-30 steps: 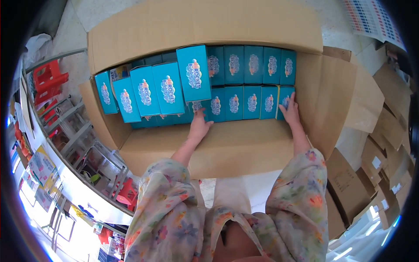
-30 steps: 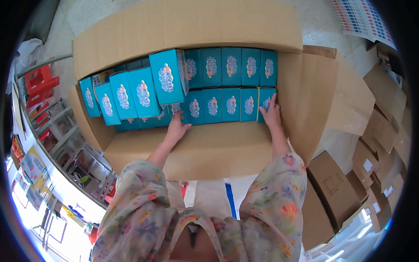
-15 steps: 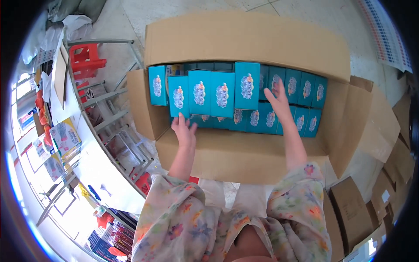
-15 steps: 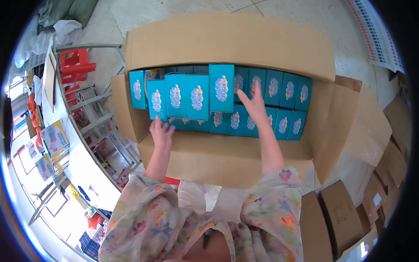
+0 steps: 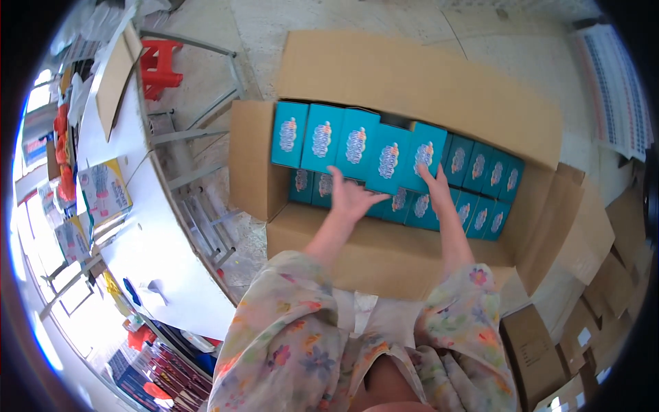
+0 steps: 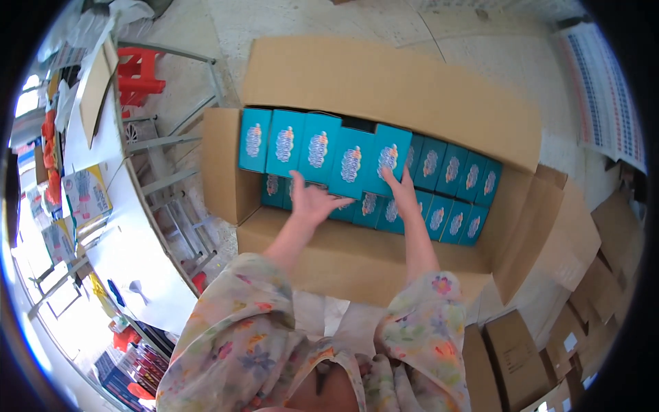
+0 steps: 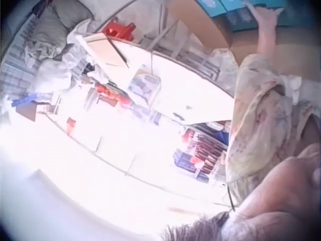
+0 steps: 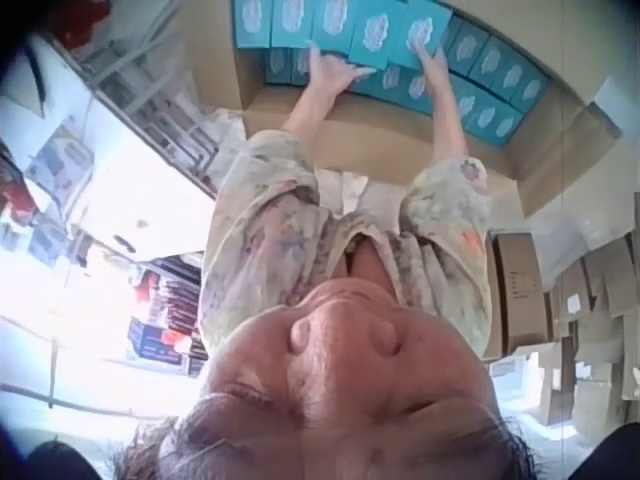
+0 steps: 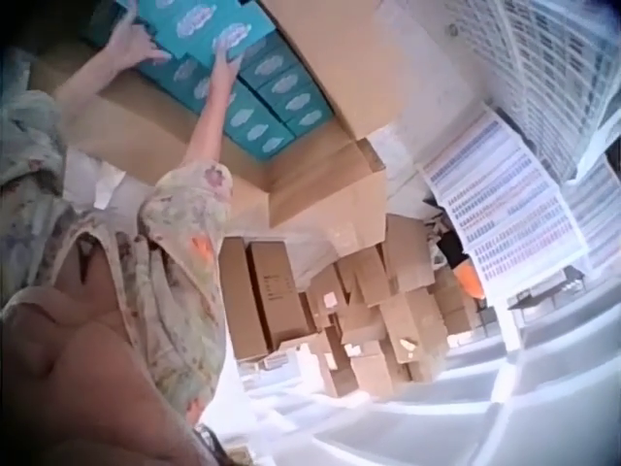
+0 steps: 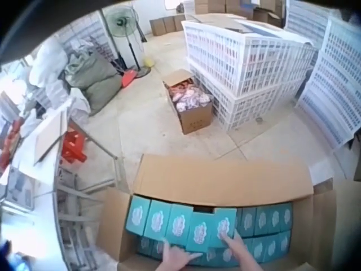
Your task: Packaging product boxes into larger shipping cartons and organizing inventory on a worktable.
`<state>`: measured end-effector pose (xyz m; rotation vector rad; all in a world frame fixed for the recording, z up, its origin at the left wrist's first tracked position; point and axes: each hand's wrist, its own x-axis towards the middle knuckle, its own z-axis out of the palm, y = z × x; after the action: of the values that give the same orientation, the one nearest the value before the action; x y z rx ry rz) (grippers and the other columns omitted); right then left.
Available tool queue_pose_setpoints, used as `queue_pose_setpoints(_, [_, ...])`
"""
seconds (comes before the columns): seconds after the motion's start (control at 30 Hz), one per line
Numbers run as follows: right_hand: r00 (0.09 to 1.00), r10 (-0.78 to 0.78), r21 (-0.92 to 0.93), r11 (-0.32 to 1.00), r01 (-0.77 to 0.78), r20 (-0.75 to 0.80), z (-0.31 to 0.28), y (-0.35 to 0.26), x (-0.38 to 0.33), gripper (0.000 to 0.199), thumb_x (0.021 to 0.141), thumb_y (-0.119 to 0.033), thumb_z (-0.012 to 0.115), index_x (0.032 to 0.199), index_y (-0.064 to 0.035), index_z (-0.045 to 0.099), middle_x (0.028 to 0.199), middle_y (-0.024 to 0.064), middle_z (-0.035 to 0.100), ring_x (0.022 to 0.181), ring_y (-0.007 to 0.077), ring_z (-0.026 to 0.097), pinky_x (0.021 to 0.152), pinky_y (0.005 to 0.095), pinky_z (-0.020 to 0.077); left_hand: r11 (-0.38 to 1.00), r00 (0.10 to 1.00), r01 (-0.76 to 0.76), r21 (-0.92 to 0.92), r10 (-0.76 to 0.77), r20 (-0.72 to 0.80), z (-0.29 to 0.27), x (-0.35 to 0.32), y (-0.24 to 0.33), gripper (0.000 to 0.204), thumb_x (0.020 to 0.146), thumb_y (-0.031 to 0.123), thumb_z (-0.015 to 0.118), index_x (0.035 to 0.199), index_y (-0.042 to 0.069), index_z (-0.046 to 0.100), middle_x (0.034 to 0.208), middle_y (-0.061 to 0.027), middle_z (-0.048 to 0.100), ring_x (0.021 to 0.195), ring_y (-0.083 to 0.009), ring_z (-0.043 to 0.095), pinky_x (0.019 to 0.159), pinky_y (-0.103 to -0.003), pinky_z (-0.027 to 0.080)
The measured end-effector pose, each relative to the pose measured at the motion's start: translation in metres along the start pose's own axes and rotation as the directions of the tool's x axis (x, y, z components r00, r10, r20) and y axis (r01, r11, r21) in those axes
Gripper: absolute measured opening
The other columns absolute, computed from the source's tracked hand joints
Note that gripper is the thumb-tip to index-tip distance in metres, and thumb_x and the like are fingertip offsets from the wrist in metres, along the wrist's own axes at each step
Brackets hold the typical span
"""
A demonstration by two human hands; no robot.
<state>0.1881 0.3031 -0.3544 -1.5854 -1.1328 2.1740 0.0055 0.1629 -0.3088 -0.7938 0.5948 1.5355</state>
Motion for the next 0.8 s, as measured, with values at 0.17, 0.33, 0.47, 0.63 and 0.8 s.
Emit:
queue_pose_setpoints(0.17, [0.998, 0.037, -0.033, 0.999, -0.039, -0.06, -0.012, 0.001, -0.012, 0.075, 0.087, -0.041, 0.065, 0.145, -0.0096, 0.028, 0.14, 0.0075, 0.042, 0.125, 0.0228, 0.043, 0.1, 0.0465, 0.0348, 0.997, 0.994, -0.06, -0.043, 0.064, 0.087, 0.029, 0.027, -0.019, 0.109, 0.074, 0.082, 0.046, 0.15, 0.013, 0.01, 0.155, -0.0158, 0.014, 0.14, -0.0422, 0.014, 0.107, -0.069, 0.013])
queue_pose_setpoints(0.33, [0.893, -0.403, -0.501, 0.825, 0.261, -0.198, 0.005, 0.011, -0.03, 0.068, 0.094, -0.022, 0.059, 0.146, 0.0015, 0.022, 0.147, 0.019, 0.033, 0.131, 0.0282, 0.037, 0.109, 0.0363, 0.0298, 0.963, 0.959, 0.008, 0.269, 0.069, -0.275, 0.006, -0.004, -0.031, 0.099, 0.083, 0.063, 0.058, 0.149, 0.009, 0.008, 0.154, -0.0138, 0.011, 0.138, -0.038, 0.02, 0.102, -0.063, 0.03])
queue_pose_setpoints(0.47, [0.88, -0.444, -0.404, 0.845, 0.349, -0.168, 0.039, 0.006, -0.078, 0.067, 0.092, -0.021, 0.061, 0.144, 0.0025, 0.026, 0.144, 0.022, 0.036, 0.129, 0.0283, 0.04, 0.106, 0.0362, 0.033, 0.811, 0.993, -0.101, 0.576, 0.119, 0.007, 0.012, -0.097, -0.009, 0.078, 0.09, 0.05, 0.056, 0.146, 0.008, 0.021, 0.145, -0.0154, 0.031, 0.128, -0.0317, 0.039, 0.098, -0.05, 0.042])
queue_pose_setpoints(0.63, [0.934, -0.237, -0.359, 0.875, 0.324, 0.267, 0.135, -0.016, -0.16, 0.055, 0.09, -0.012, 0.057, 0.138, 0.0019, 0.035, 0.136, 0.0185, 0.044, 0.117, 0.0244, 0.05, 0.097, 0.034, 0.0423, 0.636, 0.957, -0.256, 0.728, 0.059, 0.285, -0.005, -0.224, 0.02, 0.052, 0.094, 0.047, 0.053, 0.125, 0.005, 0.05, 0.114, -0.0101, 0.059, 0.101, -0.0208, 0.059, 0.084, -0.035, 0.051])
queue_pose_setpoints(0.8, [0.756, -0.217, -0.433, 0.709, 0.557, 0.617, 0.17, -0.022, -0.231, 0.046, 0.09, -0.007, 0.057, 0.133, 0.002, 0.044, 0.127, 0.0166, 0.051, 0.105, 0.0209, 0.058, 0.091, 0.0316, 0.0475, 0.084, 0.92, -0.258, 0.963, 0.326, 0.218, -0.069, -0.348, -0.026, 0.039, 0.091, 0.042, 0.058, 0.104, 0.006, 0.063, 0.094, -0.0098, 0.067, 0.087, -0.023, 0.065, 0.075, -0.034, 0.052])
